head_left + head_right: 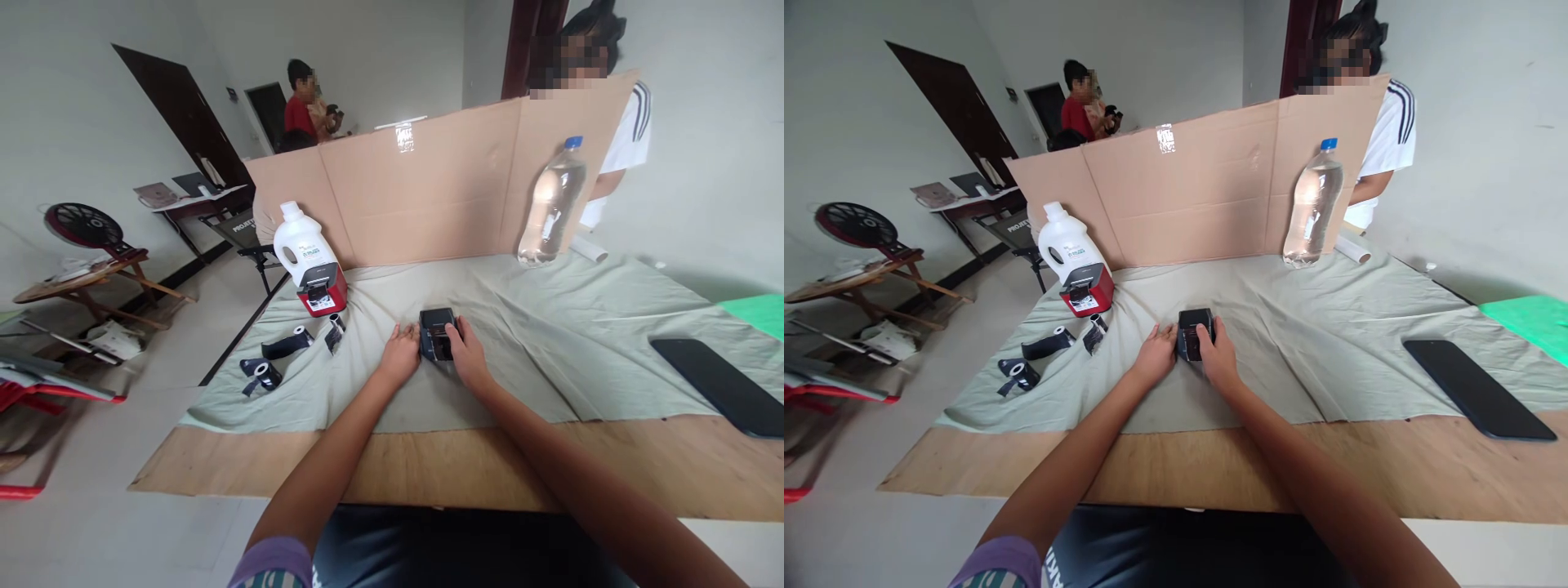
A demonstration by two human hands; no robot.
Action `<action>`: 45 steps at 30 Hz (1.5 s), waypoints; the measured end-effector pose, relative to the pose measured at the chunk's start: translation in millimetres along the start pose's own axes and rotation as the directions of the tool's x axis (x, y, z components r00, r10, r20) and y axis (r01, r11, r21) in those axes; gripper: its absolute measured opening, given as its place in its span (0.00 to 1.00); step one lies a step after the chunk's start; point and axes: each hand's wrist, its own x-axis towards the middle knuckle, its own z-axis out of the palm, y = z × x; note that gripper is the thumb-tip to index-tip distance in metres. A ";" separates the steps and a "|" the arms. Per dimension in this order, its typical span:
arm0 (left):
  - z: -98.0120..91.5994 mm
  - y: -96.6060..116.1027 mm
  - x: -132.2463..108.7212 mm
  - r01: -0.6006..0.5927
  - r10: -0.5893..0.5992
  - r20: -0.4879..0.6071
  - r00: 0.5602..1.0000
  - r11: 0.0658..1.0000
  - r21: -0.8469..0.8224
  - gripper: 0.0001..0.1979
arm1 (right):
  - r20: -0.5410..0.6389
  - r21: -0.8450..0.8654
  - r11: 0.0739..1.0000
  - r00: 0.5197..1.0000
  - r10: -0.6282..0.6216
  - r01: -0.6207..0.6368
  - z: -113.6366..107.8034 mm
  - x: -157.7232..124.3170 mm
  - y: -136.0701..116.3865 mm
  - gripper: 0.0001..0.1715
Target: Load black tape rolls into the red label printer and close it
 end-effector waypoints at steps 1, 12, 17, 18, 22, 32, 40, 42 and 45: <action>0.0 -0.3 -0.1 -0.001 0.001 0.002 1.000 1.000 -0.003 0.32 | 0.003 0.002 1.000 1.000 0.009 -0.009 -0.3 0.5 0.1 0.37; -0.2 -1.3 0.5 0.008 -0.008 -0.019 1.000 1.000 -0.016 0.31 | -0.006 0.006 1.000 1.000 0.013 -0.013 0.1 -0.2 3.1 0.38; -2.1 -0.5 -0.1 0.024 -0.025 -0.021 0.999 0.999 -0.023 0.30 | -0.014 -0.017 1.000 1.000 -0.011 0.011 0.8 -2.0 1.7 0.37; -2.7 0.3 -0.4 0.028 -0.029 -0.021 0.999 0.999 -0.022 0.30 | -0.013 -0.022 1.000 1.000 -0.016 0.016 0.6 -2.6 0.4 0.37; -5.2 3.5 -1.1 0.042 -0.043 -0.016 0.999 0.999 -0.025 0.30 | -0.009 -0.032 0.999 0.999 -0.038 0.037 -0.7 -4.8 -4.8 0.34; -11.6 6.0 0.1 0.037 -0.038 -0.016 0.999 0.999 -0.022 0.30 | -0.015 -0.019 0.999 0.999 -0.034 0.034 -0.3 -3.6 -2.7 0.33; -7.2 6.6 1.3 0.081 -0.081 -0.015 0.997 0.996 -0.047 0.31 | -0.033 -0.027 1.000 0.999 -0.005 0.004 2.2 -2.7 1.0 0.35; -4.2 6.7 1.1 0.083 -0.085 -0.028 0.996 0.994 -0.069 0.31 | -0.040 -0.026 1.000 0.999 -0.005 0.004 2.9 -2.0 2.0 0.35; -0.4 7.6 0.0 0.091 -0.098 -0.059 0.993 0.989 -0.114 0.31 | -0.046 -0.005 1.000 0.999 -0.007 0.006 3.1 -0.5 3.4 0.34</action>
